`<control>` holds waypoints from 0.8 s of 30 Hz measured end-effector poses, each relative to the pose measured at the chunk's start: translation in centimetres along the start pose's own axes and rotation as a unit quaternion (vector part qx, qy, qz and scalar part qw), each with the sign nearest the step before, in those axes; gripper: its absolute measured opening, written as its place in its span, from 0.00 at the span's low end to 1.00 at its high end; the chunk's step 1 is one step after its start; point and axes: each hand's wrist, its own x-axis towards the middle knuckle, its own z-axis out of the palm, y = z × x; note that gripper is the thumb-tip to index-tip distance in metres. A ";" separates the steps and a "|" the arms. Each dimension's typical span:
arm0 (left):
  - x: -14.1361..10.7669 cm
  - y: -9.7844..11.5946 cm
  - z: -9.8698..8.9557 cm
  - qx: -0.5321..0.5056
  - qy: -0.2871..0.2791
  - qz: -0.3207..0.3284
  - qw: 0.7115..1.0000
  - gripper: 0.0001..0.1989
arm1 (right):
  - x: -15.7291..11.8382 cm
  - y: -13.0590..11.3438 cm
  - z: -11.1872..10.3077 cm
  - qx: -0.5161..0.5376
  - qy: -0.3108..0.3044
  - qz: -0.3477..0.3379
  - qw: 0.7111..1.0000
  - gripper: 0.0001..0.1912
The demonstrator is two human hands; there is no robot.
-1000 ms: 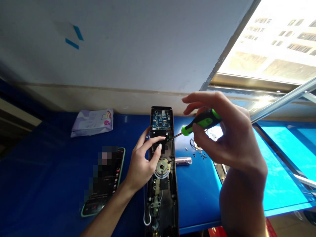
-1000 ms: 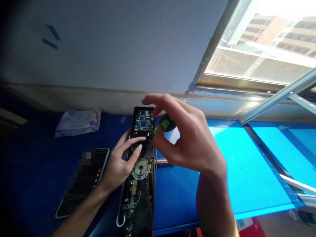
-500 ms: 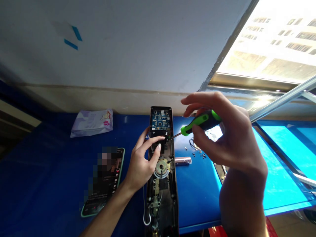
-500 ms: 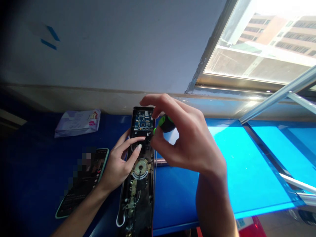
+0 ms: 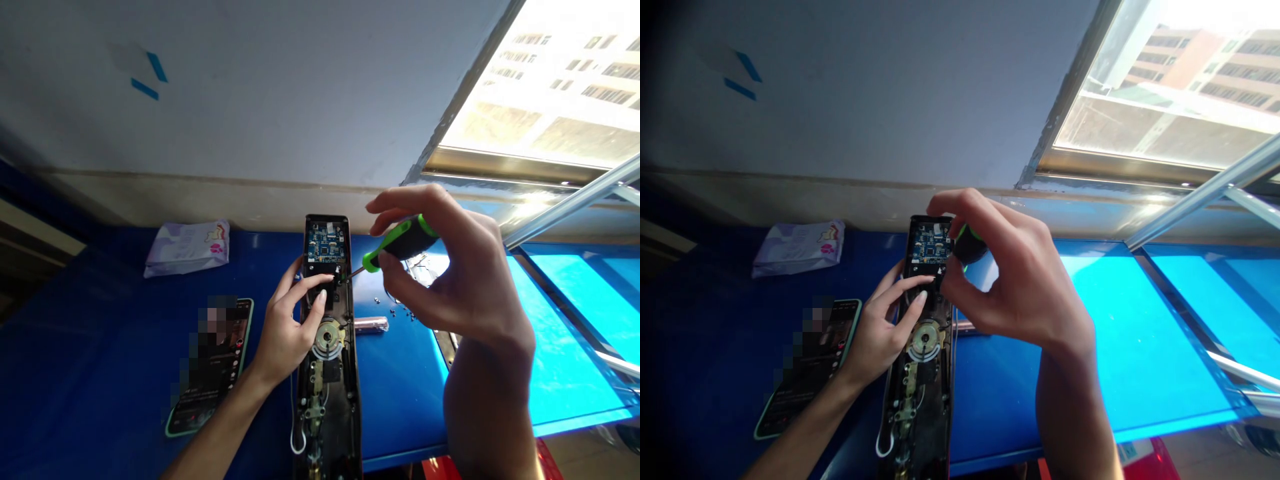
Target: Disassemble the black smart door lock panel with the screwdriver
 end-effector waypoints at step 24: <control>0.5 1.6 -0.4 0.219 0.043 0.138 0.965 0.14 | -0.1 0.8 -0.9 0.018 0.047 -0.010 0.999 0.16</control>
